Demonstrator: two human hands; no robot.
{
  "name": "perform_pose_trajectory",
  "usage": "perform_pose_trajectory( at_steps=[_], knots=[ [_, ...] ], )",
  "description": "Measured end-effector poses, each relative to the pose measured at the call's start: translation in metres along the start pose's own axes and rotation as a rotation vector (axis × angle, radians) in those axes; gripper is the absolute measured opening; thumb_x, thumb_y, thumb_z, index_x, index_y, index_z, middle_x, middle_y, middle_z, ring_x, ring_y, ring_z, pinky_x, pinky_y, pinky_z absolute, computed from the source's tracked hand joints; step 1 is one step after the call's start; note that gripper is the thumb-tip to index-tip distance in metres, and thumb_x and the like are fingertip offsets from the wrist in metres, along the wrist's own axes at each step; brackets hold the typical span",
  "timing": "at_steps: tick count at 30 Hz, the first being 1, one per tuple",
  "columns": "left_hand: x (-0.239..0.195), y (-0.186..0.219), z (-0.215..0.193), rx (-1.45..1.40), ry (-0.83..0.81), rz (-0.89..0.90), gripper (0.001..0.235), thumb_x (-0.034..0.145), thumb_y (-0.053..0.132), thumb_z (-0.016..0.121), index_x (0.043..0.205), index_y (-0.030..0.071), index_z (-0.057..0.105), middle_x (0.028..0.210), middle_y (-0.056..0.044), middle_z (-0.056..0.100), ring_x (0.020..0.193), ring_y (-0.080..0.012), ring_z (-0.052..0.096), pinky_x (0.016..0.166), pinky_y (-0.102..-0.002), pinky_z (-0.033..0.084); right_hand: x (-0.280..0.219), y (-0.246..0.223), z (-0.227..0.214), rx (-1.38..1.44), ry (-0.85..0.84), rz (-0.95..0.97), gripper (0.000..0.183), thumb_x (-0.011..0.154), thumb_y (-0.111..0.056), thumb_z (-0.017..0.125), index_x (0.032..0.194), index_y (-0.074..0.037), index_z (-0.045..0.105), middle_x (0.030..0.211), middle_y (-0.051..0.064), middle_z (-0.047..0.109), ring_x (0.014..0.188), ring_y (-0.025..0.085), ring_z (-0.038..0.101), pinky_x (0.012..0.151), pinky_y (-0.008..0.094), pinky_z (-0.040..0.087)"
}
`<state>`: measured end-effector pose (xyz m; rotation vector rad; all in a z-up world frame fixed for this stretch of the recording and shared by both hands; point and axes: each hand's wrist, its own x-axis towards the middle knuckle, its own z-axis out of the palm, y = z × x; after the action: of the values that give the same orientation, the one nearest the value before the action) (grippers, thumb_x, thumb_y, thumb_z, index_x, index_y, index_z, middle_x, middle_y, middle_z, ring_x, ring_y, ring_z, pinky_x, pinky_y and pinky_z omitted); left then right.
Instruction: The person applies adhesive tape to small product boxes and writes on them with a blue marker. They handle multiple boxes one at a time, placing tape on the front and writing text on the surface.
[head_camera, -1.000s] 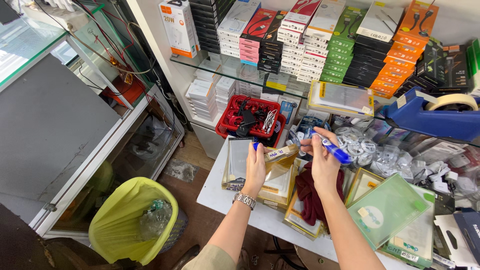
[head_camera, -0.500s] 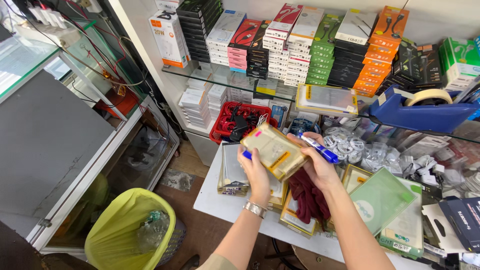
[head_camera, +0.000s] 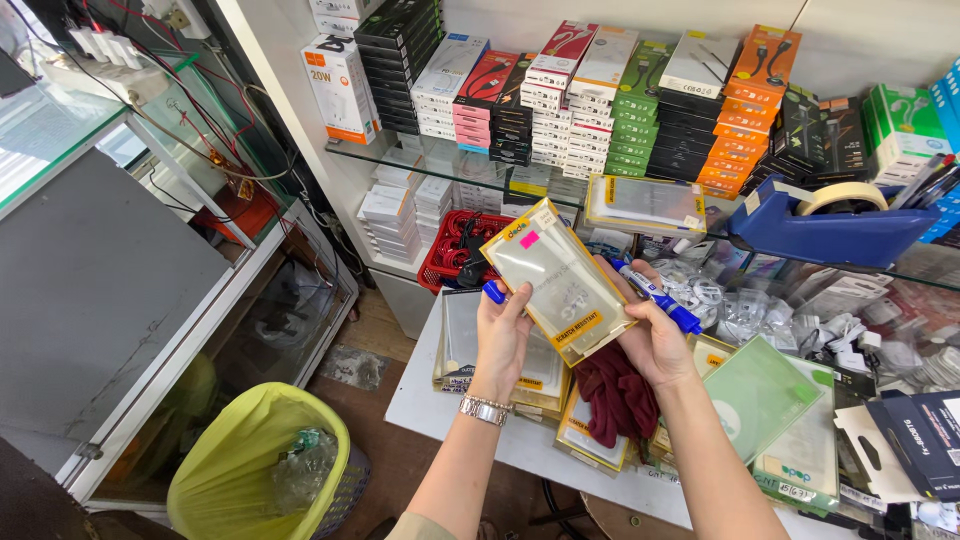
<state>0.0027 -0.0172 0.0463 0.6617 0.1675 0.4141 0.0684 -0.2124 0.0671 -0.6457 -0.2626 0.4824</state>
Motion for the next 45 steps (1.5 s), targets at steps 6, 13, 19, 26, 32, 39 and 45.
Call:
perform_pose_trajectory(
  at_steps=[6,13,19,26,32,39,45],
  knots=[
    [0.002,-0.007,-0.011,-0.008,0.010,-0.021,0.022,0.094,0.003,0.066,0.110,0.011,0.053,0.120,-0.005,0.066,0.113,-0.0179,0.063,0.098,-0.045,0.054,-0.002,0.001,-0.003,0.009,-0.006,0.007,0.063,0.078,0.006,0.046,0.137,-0.016,0.044,0.158,0.027,0.041,0.147,0.040,0.039,0.122,0.052,0.029],
    [0.005,-0.027,-0.028,0.562,0.357,-0.023,0.036,0.097,0.016,0.075,0.118,0.002,0.050,0.111,-0.011,0.059,0.106,-0.0267,0.065,0.091,-0.042,0.051,0.022,0.014,-0.043,-0.166,0.228,0.154,0.053,0.081,0.009,0.052,0.129,-0.013,0.050,0.140,0.025,0.060,0.128,0.036,0.060,0.106,0.045,0.050],
    [-0.038,-0.007,-0.015,1.189,-0.349,0.141,0.069,0.083,0.035,0.081,0.138,0.004,0.052,0.131,-0.018,0.068,0.123,-0.0294,0.067,0.104,-0.038,0.051,0.050,0.041,-0.084,-0.600,0.358,0.389,0.047,0.087,0.003,0.067,0.129,-0.013,0.055,0.108,0.015,0.061,0.098,0.026,0.059,0.079,0.041,0.053],
    [-0.015,0.004,-0.008,1.383,-0.777,-0.001,0.130,0.059,0.043,0.096,0.159,0.002,0.024,0.147,-0.024,0.049,0.136,-0.0349,0.049,0.112,-0.041,0.041,0.075,0.047,-0.086,-0.692,0.319,0.485,0.046,0.083,-0.005,0.069,0.126,-0.015,0.054,0.106,0.008,0.066,0.093,0.022,0.064,0.078,0.045,0.059],
    [0.010,0.004,-0.023,1.338,-0.709,-0.124,0.120,0.061,0.044,0.093,0.157,0.002,0.033,0.138,-0.019,0.058,0.132,-0.0288,0.056,0.111,-0.036,0.044,0.076,0.041,-0.049,-0.514,0.427,0.394,0.038,0.089,-0.018,0.069,0.122,-0.015,0.052,0.105,0.003,0.065,0.090,0.020,0.066,0.070,0.051,0.056],
    [0.006,0.019,-0.019,1.224,-0.575,-0.172,0.101,0.064,0.036,0.095,0.147,0.005,0.046,0.130,-0.014,0.059,0.128,-0.0264,0.057,0.108,-0.035,0.045,0.035,0.027,0.000,-1.028,0.245,-0.178,0.023,0.099,-0.018,0.069,0.117,-0.011,0.057,0.092,0.005,0.069,0.083,0.015,0.064,0.072,0.031,0.052],
    [-0.004,0.019,-0.011,1.111,-0.554,-0.203,0.099,0.065,0.031,0.092,0.145,0.004,0.040,0.137,-0.014,0.054,0.110,-0.0217,0.070,0.091,-0.034,0.059,0.011,0.009,0.034,-1.452,0.197,-0.183,0.018,0.099,-0.022,0.062,0.114,-0.012,0.057,0.079,0.008,0.076,0.072,0.018,0.073,0.066,0.034,0.055]
  ],
)
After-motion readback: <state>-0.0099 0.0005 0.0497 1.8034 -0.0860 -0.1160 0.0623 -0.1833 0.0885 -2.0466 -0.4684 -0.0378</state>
